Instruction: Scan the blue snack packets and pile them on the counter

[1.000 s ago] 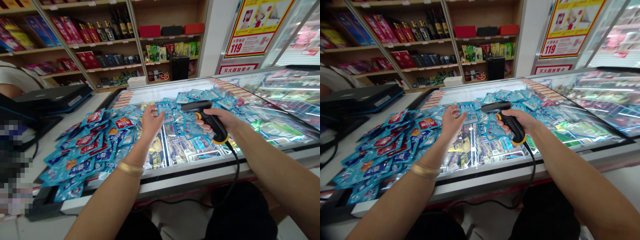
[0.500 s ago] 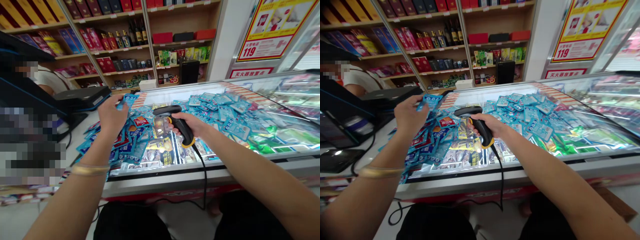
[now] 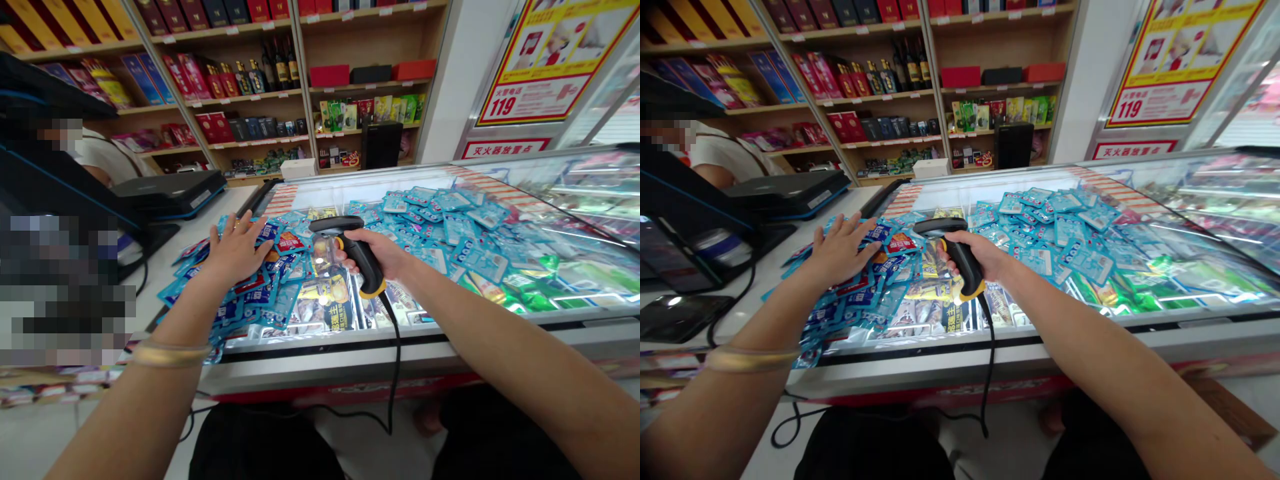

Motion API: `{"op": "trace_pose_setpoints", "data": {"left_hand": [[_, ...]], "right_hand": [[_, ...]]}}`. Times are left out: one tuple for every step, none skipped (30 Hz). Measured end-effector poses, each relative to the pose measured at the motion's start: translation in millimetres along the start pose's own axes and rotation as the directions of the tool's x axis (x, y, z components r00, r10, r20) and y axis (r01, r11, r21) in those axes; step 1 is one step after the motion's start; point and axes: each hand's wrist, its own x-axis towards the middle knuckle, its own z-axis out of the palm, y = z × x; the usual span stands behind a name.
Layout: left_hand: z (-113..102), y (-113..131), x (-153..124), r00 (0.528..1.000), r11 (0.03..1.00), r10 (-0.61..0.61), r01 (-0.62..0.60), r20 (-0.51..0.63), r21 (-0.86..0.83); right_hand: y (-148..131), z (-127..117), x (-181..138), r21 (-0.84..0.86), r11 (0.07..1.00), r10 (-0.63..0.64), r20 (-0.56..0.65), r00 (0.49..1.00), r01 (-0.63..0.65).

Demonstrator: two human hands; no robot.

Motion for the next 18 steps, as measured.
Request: {"op": "trace_pose_setpoints", "data": {"left_hand": [[0, 0, 0, 1.000, 1.000, 0.010, -0.010, -0.022, -0.011], [0, 0, 0, 0.999, 1.000, 0.016, -0.016, -0.038, -0.020], [-1, 1, 0, 0.998, 0.999, 0.016, -0.017, -0.053, -0.030], [-1, 3, 0, 0.997, 0.999, 0.011, -0.014, -0.074, -0.041], [-1, 7, 0, 0.994, 0.998, 0.007, -0.013, -0.105, -0.055], [-2, 12, 0, 0.989, 0.997, 0.010, -0.021, -0.146, -0.074], [-2, 19, 1, 0.981, 0.994, 0.025, -0.044, -0.193, -0.099], [-3, 29, 3, 0.970, 0.987, 0.053, -0.086, -0.235, -0.132], [-3, 41, 4, 0.958, 0.975, 0.091, -0.141, -0.271, -0.172], [-3, 55, 5, 0.946, 0.956, 0.135, -0.203, -0.295, -0.214], [-2, 71, 6, 0.935, 0.930, 0.179, -0.262, -0.305, -0.259], [-1, 88, 7, 0.928, 0.903, 0.209, -0.304, -0.309, -0.303], [0, 106, 8, 0.925, 0.879, 0.241, -0.336, -0.294, -0.337], [2, 124, 8, 0.925, 0.859, 0.262, -0.354, -0.277, -0.371], [5, 142, 7, 0.926, 0.839, 0.274, -0.363, -0.261, -0.407], [8, 158, 7, 0.926, 0.816, 0.292, -0.372, -0.240, -0.442], [11, 174, 6, 0.923, 0.791, 0.318, -0.385, -0.219, -0.475], [15, 188, 5, 0.916, 0.769, 0.345, -0.400, -0.203, -0.498]], "right_hand": [[0, 0, -1, 0.002, 1.000, -0.001, -0.005, 1.000, 0.001], [-1, -1, -1, 0.007, 1.000, -0.006, -0.010, 1.000, 0.006], [-2, -1, -2, 0.013, 1.000, -0.015, -0.015, 1.000, 0.015], [-3, -1, -3, 0.020, 0.999, -0.026, -0.017, 1.000, 0.026], [-4, -1, -4, 0.026, 0.999, -0.035, -0.018, 0.999, 0.035], [-6, -1, -5, 0.031, 0.999, -0.042, -0.018, 0.999, 0.042], [-9, -3, -8, 0.033, 0.998, -0.048, -0.020, 0.999, 0.048], [-12, -5, -11, 0.032, 0.998, -0.056, -0.025, 0.998, 0.057], [-16, -8, -16, 0.027, 0.997, -0.067, -0.036, 0.997, 0.068], [-21, -12, -23, 0.018, 0.996, -0.084, -0.056, 0.995, 0.085], [-26, -17, -30, 0.005, 0.994, -0.106, -0.081, 0.991, 0.107], [-31, -24, -39, -0.016, 0.992, -0.128, -0.114, 0.985, 0.127], [-37, -31, -49, -0.040, 0.988, -0.153, -0.148, 0.977, 0.148], [-42, -38, -60, -0.063, 0.984, -0.176, -0.173, 0.969, 0.168], [-47, -46, -71, -0.083, 0.979, -0.197, -0.191, 0.962, 0.184], [-50, -54, -82, -0.098, 0.976, -0.211, -0.205, 0.956, 0.195], [-53, -62, -92, -0.109, 0.973, -0.221, -0.216, 0.951, 0.201], [-55, -69, -102, -0.113, 0.971, -0.230, -0.225, 0.947, 0.209]]}}
